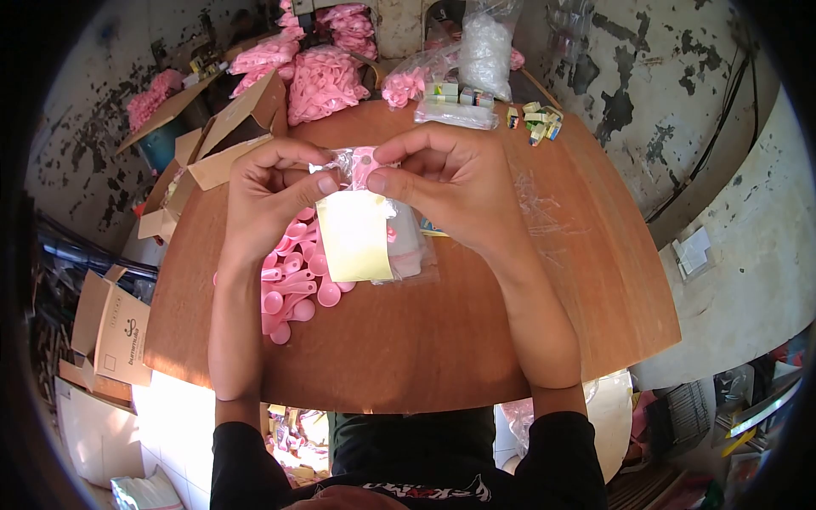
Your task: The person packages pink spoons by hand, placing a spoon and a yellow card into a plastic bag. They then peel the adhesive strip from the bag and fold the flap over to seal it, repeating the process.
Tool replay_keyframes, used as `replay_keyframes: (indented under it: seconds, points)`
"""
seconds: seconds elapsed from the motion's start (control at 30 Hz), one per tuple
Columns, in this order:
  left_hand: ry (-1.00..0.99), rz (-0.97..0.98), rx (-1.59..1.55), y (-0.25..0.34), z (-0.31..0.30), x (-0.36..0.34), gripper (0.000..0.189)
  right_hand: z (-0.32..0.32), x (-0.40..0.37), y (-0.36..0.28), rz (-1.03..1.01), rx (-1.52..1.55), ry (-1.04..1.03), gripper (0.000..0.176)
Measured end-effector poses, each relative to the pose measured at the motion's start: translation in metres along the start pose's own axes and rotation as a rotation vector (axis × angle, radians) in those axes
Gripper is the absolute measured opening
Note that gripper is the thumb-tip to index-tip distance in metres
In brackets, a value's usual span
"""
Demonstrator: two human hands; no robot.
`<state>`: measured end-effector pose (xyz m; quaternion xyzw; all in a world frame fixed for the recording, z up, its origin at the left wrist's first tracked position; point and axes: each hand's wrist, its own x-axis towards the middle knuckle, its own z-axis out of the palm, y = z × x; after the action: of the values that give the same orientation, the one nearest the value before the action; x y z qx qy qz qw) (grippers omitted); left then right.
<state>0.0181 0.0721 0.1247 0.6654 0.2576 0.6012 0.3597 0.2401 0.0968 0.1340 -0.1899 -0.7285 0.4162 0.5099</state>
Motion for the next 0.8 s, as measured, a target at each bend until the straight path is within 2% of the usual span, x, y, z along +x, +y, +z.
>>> replay_keyframes:
  seconds: [0.23, 0.8]
  points:
    - [-0.096, -0.086, -0.032, 0.007, -0.006, 0.001, 0.037, -0.001, 0.000, -0.001, 0.016, 0.083, -0.043, 0.032]
    - [-0.098, -0.088, -0.067, 0.007, -0.006, 0.001, 0.042, -0.006, 0.001, -0.002, 0.024, 0.107, -0.079, 0.031]
